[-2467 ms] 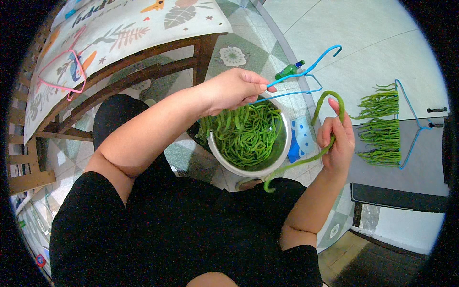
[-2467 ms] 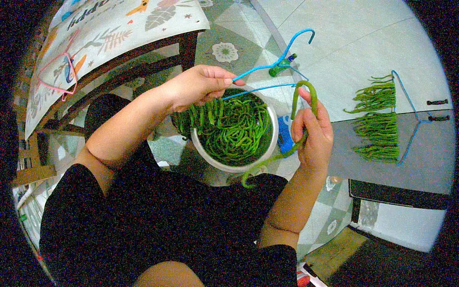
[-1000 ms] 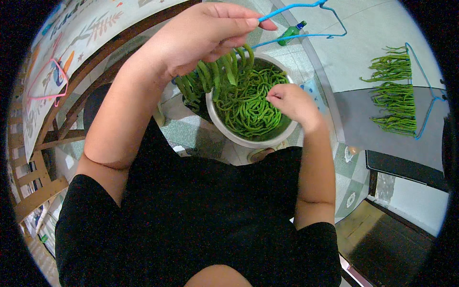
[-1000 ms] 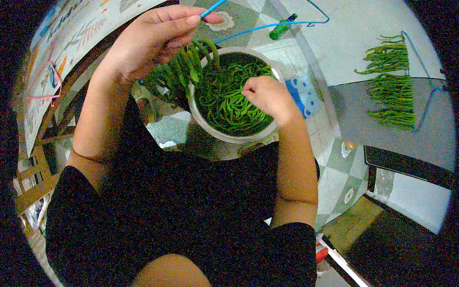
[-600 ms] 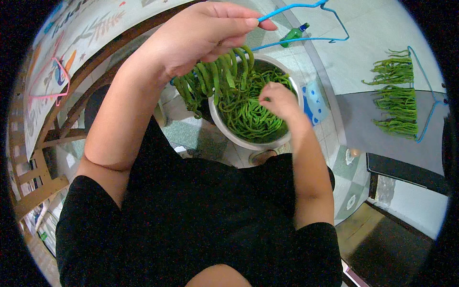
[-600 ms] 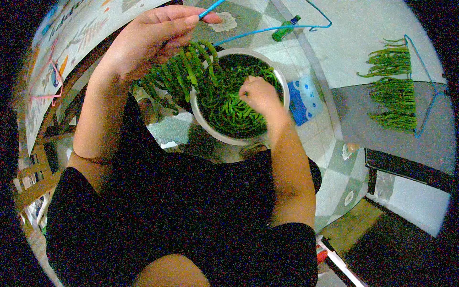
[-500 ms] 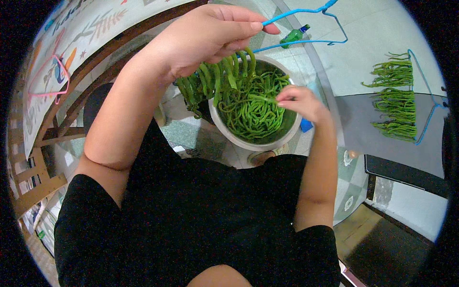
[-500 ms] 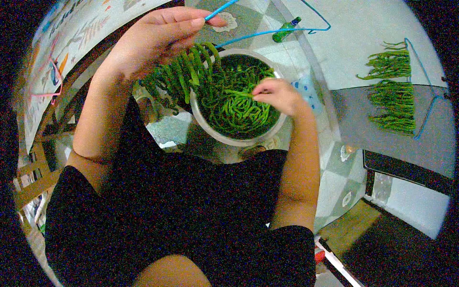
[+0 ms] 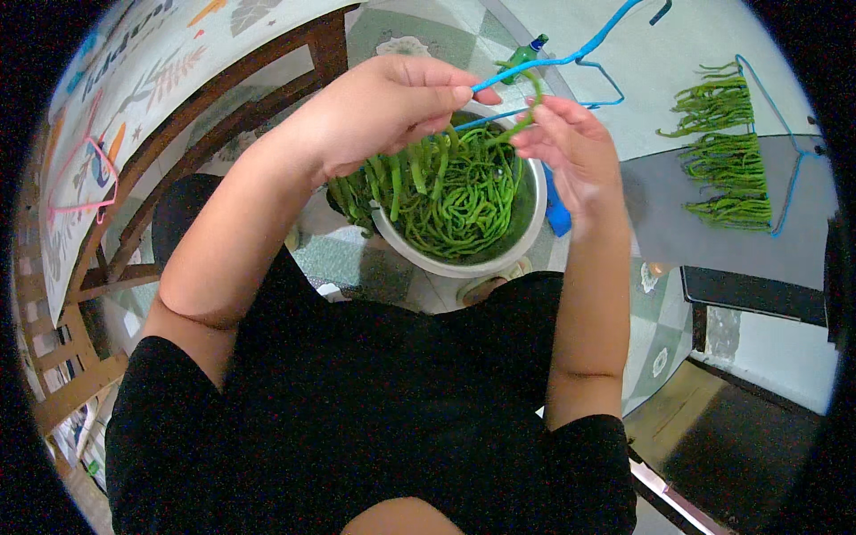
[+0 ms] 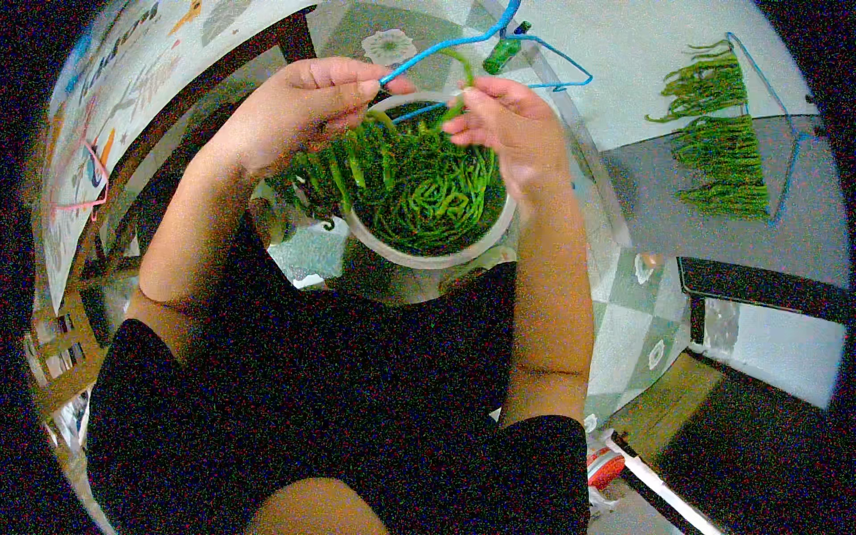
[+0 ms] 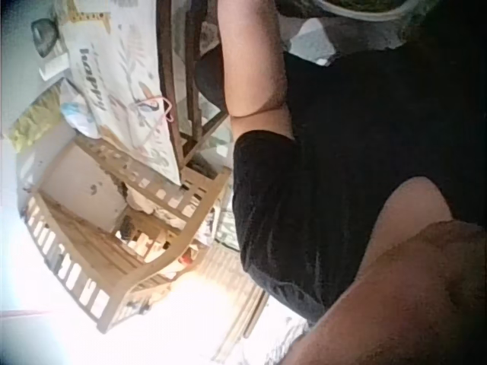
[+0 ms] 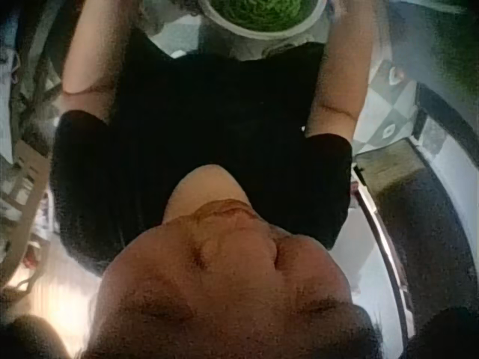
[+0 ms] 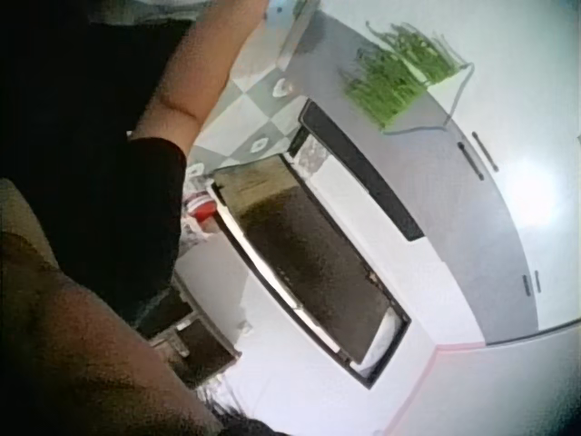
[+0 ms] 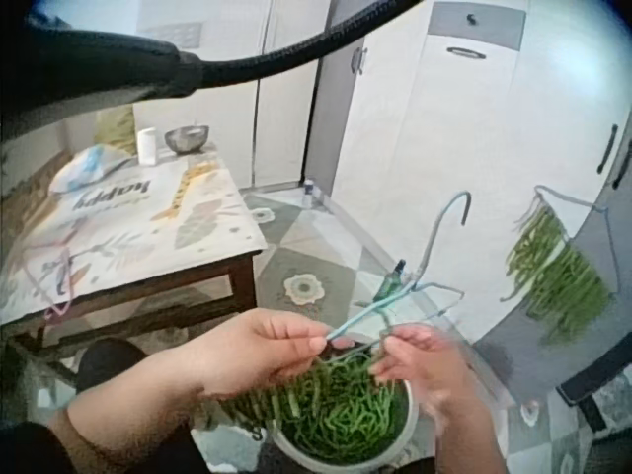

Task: The person sits on the floor and hangs long green beans onto a blue plastic hanger. They pick individual beans from a white bowl and loop them over the hanger's arms. The person occasionally lifts the hanger to adjust the beans or move it to a different location.

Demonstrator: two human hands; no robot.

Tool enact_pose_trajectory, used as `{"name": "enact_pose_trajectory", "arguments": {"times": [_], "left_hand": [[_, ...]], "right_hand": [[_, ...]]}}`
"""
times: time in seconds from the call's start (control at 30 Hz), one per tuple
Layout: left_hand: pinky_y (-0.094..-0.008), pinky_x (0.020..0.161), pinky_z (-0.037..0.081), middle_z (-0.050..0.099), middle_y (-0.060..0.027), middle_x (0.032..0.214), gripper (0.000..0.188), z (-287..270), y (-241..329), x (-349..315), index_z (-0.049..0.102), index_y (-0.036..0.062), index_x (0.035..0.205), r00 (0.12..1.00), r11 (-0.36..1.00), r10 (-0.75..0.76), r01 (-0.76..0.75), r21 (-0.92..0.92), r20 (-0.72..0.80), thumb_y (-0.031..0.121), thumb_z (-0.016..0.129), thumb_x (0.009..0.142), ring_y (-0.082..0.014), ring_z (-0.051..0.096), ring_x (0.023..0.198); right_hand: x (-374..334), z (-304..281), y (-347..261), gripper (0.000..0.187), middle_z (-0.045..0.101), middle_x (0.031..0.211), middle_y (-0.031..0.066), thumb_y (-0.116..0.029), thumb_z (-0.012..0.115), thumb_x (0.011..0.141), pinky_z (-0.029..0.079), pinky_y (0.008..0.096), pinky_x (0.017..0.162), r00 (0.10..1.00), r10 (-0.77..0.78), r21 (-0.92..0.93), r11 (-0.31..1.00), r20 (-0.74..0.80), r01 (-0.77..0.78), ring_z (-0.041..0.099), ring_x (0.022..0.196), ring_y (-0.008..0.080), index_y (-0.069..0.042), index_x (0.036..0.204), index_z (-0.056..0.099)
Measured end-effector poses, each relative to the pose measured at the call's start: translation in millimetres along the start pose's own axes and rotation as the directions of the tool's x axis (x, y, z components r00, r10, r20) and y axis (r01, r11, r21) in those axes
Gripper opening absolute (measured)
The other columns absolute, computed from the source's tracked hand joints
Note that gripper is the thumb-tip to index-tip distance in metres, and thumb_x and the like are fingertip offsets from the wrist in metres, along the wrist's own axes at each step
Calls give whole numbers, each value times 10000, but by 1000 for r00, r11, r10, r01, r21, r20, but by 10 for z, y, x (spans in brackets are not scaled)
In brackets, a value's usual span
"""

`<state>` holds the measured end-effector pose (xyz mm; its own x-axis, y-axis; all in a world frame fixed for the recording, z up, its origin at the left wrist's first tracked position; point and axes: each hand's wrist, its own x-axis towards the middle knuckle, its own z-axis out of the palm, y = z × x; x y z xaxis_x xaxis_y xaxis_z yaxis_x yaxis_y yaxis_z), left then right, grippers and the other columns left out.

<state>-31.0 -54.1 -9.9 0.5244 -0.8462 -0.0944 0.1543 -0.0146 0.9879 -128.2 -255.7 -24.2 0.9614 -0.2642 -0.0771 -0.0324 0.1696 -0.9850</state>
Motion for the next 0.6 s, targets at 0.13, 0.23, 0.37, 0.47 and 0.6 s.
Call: {"name": "enact_pose_trajectory", "arguments": {"times": [0.13,0.23,0.37,0.47,0.6], "left_hand": [[-156,408,234,401,95,558,238,119,50,-38,601,75,1028,998,999,-22,24,-40,62,223,495,874,-3,331,471],[-159,403,232,396,91,556,234,146,58,-60,600,70,1009,998,999,-37,38,-27,41,230,501,871,-5,331,470],[-160,401,236,399,86,563,230,122,31,-61,600,67,1005,999,999,-25,26,-20,26,228,505,870,-8,333,471],[-159,401,239,400,84,564,232,83,38,-87,599,68,1015,999,999,-35,35,-1,7,222,503,871,-11,333,469],[-156,400,239,394,85,553,234,39,13,-85,599,69,1026,1000,1000,-3,3,-16,7,216,498,873,-9,336,464]], "right_hand": [[93,132,128,219,616,842,82,-94,579,796,491,246,608,998,-41,-93,995,54,45,600,697,145,10,985,540],[65,287,136,186,627,842,48,-59,598,773,467,224,627,990,-84,-170,980,114,103,584,720,118,-13,953,586],[126,315,200,212,630,839,49,-59,592,770,460,218,636,987,-97,-313,940,128,133,583,736,115,-17,977,581],[111,290,111,184,632,863,53,-83,594,779,455,217,655,979,-138,-240,955,151,172,585,763,113,-26,954,593],[131,129,53,159,625,883,92,-144,611,724,449,333,738,812,-365,-845,111,456,524,583,820,240,-50,851,630]]}}
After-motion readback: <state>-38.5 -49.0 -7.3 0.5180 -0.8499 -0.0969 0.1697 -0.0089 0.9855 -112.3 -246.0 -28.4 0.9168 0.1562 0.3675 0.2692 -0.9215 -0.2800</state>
